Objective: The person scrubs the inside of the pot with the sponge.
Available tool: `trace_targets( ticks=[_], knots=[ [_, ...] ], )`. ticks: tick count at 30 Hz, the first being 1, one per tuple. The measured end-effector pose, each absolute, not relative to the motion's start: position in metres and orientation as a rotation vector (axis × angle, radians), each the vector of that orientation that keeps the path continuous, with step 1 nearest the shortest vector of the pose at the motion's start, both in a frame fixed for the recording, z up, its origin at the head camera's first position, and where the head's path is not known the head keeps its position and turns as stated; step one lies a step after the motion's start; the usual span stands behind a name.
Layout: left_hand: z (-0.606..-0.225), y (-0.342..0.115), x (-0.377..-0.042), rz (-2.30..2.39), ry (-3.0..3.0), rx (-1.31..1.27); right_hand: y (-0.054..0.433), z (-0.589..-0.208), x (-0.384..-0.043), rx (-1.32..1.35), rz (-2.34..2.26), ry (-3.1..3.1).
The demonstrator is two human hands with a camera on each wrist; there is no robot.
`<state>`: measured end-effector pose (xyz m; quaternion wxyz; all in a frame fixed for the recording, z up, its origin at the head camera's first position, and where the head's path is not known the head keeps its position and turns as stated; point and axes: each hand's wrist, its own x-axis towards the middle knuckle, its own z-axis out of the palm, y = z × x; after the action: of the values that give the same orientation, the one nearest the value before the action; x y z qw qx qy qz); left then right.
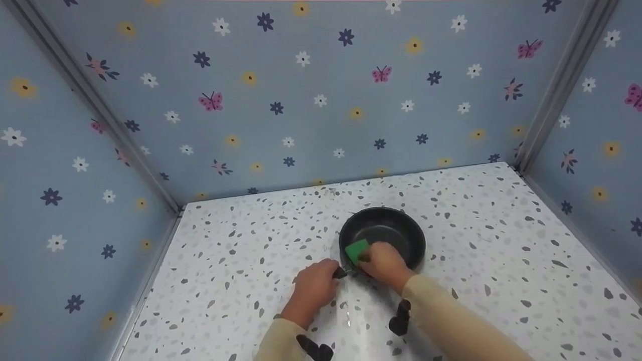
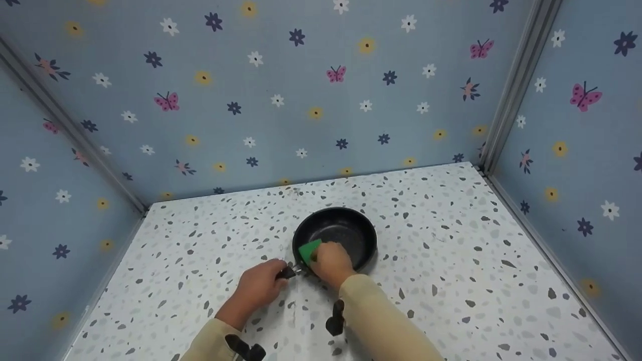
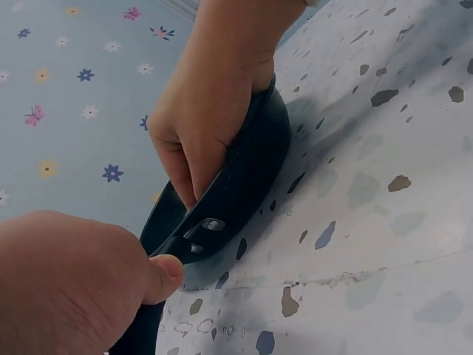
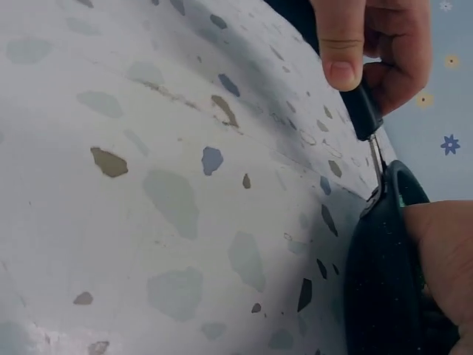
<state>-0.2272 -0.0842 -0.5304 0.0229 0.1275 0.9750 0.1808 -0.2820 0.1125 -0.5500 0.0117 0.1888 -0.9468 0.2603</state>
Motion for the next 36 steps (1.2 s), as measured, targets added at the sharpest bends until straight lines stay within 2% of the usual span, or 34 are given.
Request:
trace_targets(
  ticks=[16,36],
  knots=[
    [-0.530,-0.083,-0.224,0.490,3.044,0.353,0.108,-0.553,-0.295,0.360,0.608,-3.060],
    [-0.531,-0.078,-0.222,0.448,3.055,0.233,0.140,-0.550,-0.308,0.206,0.385,-3.074]
  ],
)
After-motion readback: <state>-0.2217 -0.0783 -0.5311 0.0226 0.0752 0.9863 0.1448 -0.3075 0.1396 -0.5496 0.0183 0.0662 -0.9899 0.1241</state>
